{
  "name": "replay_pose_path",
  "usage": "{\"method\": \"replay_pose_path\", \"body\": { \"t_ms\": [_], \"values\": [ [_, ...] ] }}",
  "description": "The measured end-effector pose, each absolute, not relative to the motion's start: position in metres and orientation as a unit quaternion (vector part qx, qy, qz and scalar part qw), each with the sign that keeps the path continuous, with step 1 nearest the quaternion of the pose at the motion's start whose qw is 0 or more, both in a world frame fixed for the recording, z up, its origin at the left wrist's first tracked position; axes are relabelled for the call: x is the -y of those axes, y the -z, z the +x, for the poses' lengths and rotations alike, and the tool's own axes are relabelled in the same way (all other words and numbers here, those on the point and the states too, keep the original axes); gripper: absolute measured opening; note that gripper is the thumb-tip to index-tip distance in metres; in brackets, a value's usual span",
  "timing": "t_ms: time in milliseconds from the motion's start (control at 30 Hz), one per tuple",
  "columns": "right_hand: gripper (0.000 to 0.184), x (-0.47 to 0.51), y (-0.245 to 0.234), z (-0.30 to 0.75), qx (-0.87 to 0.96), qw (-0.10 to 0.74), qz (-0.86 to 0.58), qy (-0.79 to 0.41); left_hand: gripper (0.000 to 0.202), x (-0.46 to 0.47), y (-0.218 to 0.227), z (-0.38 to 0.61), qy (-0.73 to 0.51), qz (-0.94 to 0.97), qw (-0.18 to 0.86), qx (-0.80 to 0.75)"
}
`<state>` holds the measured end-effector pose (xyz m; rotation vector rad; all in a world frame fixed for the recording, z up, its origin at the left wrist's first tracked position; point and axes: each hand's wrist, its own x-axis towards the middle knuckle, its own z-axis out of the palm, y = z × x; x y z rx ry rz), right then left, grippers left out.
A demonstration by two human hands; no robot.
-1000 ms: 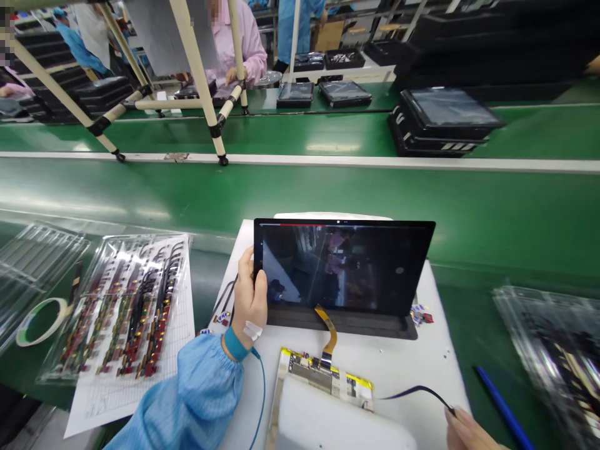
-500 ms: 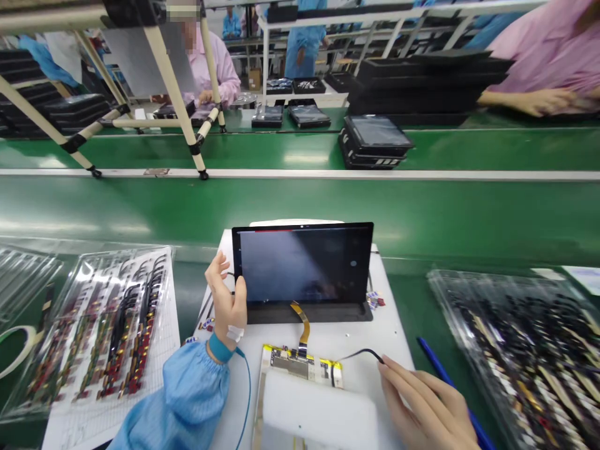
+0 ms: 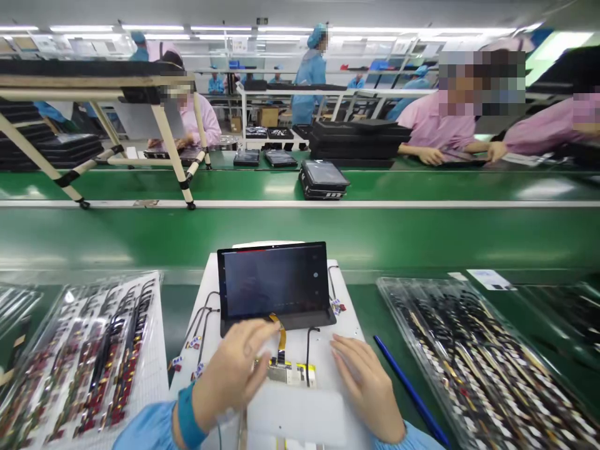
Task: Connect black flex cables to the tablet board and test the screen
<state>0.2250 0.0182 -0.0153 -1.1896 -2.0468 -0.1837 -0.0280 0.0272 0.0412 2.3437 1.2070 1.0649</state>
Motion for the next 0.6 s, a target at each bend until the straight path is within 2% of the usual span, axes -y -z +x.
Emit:
{"method": "replay_pose_path", "body": {
  "t_ms": [100, 167, 267, 333, 467, 600],
  "values": [
    [0.023, -0.023, 0.013, 0.222, 0.804, 0.367, -0.462, 0.067, 0.042, -0.007, -0.028, -0.029, -0.244, 0.886, 0.158, -0.360],
    [0.030, -0.029, 0.010, 0.216, 0.817, 0.346, -0.456, 0.066, 0.051, 0.001, -0.013, -0.032, -0.191, 0.915, 0.135, -0.330],
    [0.037, -0.044, 0.004, 0.202, 0.847, 0.312, -0.425, 0.073, 0.074, 0.008, 0.008, -0.038, -0.171, 0.928, 0.103, -0.315],
    [0.039, -0.055, 0.001, 0.191, 0.865, 0.300, -0.395, 0.081, 0.080, 0.010, 0.017, -0.042, -0.176, 0.927, 0.110, -0.314],
    [0.039, -0.068, -0.006, 0.175, 0.880, 0.303, -0.351, 0.098, 0.073, 0.009, 0.026, -0.047, -0.217, 0.917, 0.137, -0.306],
    [0.041, -0.068, -0.014, 0.176, 0.876, 0.318, -0.343, 0.117, 0.057, 0.005, 0.030, -0.047, -0.259, 0.915, 0.127, -0.281]
  ]
}}
